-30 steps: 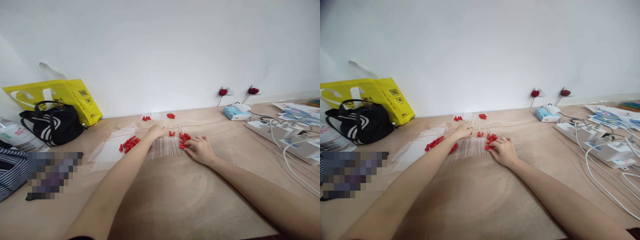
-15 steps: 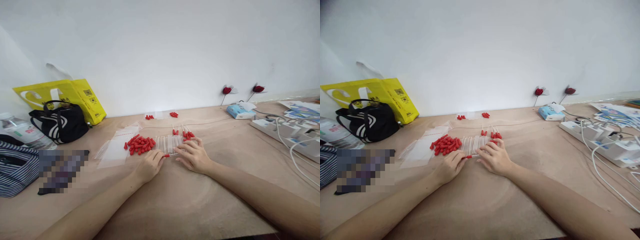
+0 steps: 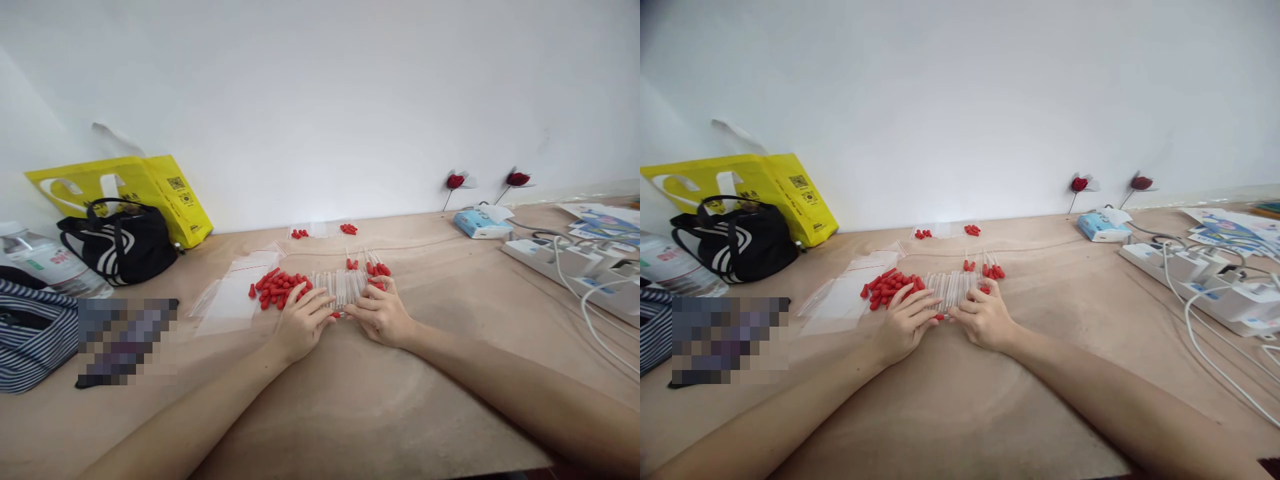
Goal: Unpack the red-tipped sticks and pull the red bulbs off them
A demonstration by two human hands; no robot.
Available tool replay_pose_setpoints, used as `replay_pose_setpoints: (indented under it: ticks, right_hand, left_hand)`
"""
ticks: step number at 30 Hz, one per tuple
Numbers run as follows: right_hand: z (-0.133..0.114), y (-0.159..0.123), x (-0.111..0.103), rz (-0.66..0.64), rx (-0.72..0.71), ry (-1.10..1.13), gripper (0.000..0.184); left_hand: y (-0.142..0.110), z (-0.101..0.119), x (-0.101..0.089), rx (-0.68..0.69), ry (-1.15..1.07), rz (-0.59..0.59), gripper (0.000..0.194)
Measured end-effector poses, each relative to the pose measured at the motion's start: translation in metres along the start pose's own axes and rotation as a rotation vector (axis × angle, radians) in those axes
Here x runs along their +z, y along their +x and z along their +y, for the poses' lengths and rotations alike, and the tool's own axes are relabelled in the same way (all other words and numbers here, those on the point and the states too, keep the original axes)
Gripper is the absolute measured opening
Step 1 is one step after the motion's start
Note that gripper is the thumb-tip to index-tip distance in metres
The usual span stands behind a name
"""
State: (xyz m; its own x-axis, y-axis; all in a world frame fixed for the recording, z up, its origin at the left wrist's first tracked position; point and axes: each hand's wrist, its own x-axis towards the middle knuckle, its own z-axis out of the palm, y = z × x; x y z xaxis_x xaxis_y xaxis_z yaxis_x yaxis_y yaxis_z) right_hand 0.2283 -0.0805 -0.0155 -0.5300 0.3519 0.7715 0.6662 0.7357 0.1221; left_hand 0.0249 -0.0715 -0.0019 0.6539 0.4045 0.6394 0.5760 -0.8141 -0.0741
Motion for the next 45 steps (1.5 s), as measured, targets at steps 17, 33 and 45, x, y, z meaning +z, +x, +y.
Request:
replay_pose_setpoints:
  ticks: [17,33,45]
  right_hand:
    - [0.000,-0.003,-0.006,0.035,-0.028,0.044,0.013]
    - [0.021,-0.016,-0.011,-0.047,0.187,0.030,0.018]
    - [0.026,-0.008,0.007,0.028,0.423,0.142,0.009]
  left_hand:
    - [-0.001,0.004,-0.005,0.101,-0.023,0.045,0.017]
    - [-0.022,-0.012,-0.020,-0.102,-0.090,0.138,0.013]
    - [-0.035,-0.092,-0.053,-0.926,0.045,-0.002,0.034]
